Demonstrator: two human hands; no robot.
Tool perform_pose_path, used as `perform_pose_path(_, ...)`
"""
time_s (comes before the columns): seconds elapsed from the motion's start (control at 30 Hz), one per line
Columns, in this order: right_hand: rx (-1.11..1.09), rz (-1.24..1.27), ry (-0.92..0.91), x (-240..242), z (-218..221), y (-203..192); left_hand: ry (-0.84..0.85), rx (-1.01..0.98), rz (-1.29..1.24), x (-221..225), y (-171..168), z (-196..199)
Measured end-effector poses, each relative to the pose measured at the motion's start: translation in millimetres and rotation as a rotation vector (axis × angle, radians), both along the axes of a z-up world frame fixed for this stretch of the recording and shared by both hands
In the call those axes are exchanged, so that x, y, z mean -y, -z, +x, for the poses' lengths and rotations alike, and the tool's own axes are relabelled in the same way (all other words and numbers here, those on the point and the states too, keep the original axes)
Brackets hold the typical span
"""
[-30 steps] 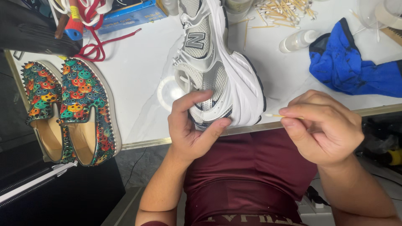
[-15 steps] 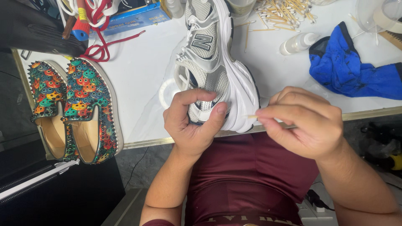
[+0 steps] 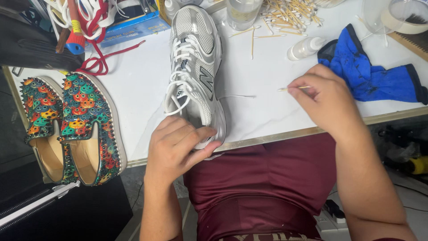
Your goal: The person applies liquid adhesive to the detached sole edges of a white sneaker using a small wooden stick and presses the pieces together by hand.
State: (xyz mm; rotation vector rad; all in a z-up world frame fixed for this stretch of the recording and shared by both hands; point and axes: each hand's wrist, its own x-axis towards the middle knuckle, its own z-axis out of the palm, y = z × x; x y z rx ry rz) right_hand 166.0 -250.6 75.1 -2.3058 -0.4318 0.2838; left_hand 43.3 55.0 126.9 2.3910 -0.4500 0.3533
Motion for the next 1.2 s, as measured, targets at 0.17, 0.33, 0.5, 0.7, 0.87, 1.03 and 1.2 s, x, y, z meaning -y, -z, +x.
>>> perform_pose_path(0.17, 0.148, -0.151, 0.137, 29.7, 24.1, -4.4, -0.017, -0.069, 0.070, 17.5, 5.9, -0.9)
perform_pose_path(0.33, 0.311, -0.130, 0.151, 21.6, 55.4, -10.9, -0.041, -0.104, 0.092, 29.0, 6.3, 1.1)
perform_pose_path(0.5, 0.683, -0.114, 0.104, 4.8, 56.0, -24.4, -0.160, -0.147, 0.089, 39.8, -15.0, 3.4)
perform_pose_path(0.7, 0.472, 0.264, 0.153, 6.1, 33.2, 10.7, -0.265, -0.148, -0.051, 80.5, -26.7, 8.5)
perform_pose_path(0.87, 0.362, 0.459, 0.069, -0.6, 33.4, 52.7, -0.312, -0.113, 0.091, 151.0, 39.6, 64.3)
perform_pose_path(1.03, 0.409, 0.356, 0.099, -1.0, 34.6, 71.1, -0.484, -0.024, 0.044, 169.3, 89.6, 125.4)
perform_pose_path(1.2, 0.351, 0.510, 0.090, 4.1, 33.0, 76.1, -0.580, -0.172, 0.049, 164.7, 100.0, 140.3)
